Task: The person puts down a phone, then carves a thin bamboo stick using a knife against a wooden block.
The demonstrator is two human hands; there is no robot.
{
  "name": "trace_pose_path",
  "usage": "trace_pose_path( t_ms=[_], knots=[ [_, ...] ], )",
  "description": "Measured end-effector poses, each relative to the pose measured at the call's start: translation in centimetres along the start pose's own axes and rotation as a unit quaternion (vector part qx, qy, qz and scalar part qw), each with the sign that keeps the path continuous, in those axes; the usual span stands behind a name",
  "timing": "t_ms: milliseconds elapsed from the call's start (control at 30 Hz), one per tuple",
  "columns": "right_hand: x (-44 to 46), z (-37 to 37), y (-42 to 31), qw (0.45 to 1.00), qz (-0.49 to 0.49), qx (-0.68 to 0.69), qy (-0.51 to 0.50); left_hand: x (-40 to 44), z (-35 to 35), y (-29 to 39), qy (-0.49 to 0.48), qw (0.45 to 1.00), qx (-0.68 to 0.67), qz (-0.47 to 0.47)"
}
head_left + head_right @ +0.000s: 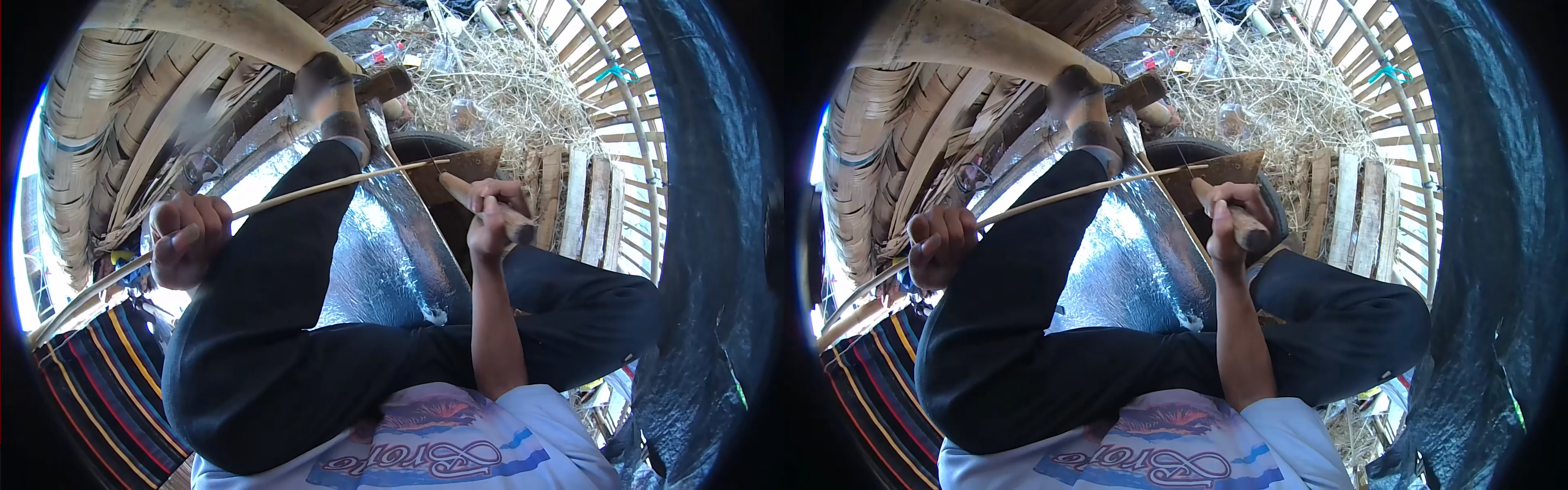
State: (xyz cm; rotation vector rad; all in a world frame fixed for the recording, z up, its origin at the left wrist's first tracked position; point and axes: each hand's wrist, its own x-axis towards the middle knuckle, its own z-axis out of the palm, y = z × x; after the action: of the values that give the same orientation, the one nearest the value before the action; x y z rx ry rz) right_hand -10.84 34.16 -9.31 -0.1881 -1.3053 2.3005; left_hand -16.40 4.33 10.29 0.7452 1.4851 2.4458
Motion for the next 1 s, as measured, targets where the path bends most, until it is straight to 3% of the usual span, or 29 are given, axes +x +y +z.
trace_pose_path(
  t_ms=[67,133,200,267,333,500,600,700,733,800,900,1000],
  knots=[
    [0.1,-1.1,1.5,0.999,-0.022,-0.04,-0.02,-0.1,0.0,-0.1,-0.006,1.0,0.003,0.002],
    [0.9,-0.9,1.4,0.986,-0.009,-0.166,-0.017,-0.1,-0.2,0.1,0.0,1.0,0.008,0.003],
    [0.7,0.0,-0.3,0.997,0.018,-0.08,0.007,0.0,-0.5,0.2,-0.009,1.0,0.01,0.006],
    [0.1,0.9,-1.3,0.999,-0.014,-0.013,-0.035,-0.4,-0.4,0.0,-0.012,1.0,0.002,0.002],
    [-0.3,0.5,-0.3,0.997,-0.033,-0.026,-0.061,-0.3,-0.2,0.0,0.029,0.999,0.023,0.003],
    [0.2,0.8,-1.7,0.999,-0.01,-0.024,-0.019,0.0,0.1,0.0,0.063,0.998,0.003,0.002],
    [-0.2,1.7,-2.5,0.996,-0.05,0.0,-0.08,-0.4,0.4,0.1,0.063,0.997,0.034,-0.01],
    [-0.6,1.0,-1.0,0.995,-0.045,-0.065,-0.068,-0.3,0.7,-0.5,0.119,0.992,0.014,0.03],
    [-0.2,0.6,-0.8,0.982,-0.06,-0.157,-0.091,-0.1,1.0,-0.5,0.129,0.991,0.01,0.039],
    [-0.4,0.0,-0.5,0.986,-0.025,-0.153,-0.06,0.5,0.8,0.0,0.064,0.998,0.018,0.006],
    [0.0,1.2,-2.1,0.999,-0.009,0.027,-0.043,0.0,0.1,0.0,0.049,0.999,0.01,0.003],
    [-0.7,1.2,-1.0,0.996,-0.044,-0.034,-0.071,-0.2,0.2,-0.2,0.047,0.999,0.0,0.012]
  ],
)
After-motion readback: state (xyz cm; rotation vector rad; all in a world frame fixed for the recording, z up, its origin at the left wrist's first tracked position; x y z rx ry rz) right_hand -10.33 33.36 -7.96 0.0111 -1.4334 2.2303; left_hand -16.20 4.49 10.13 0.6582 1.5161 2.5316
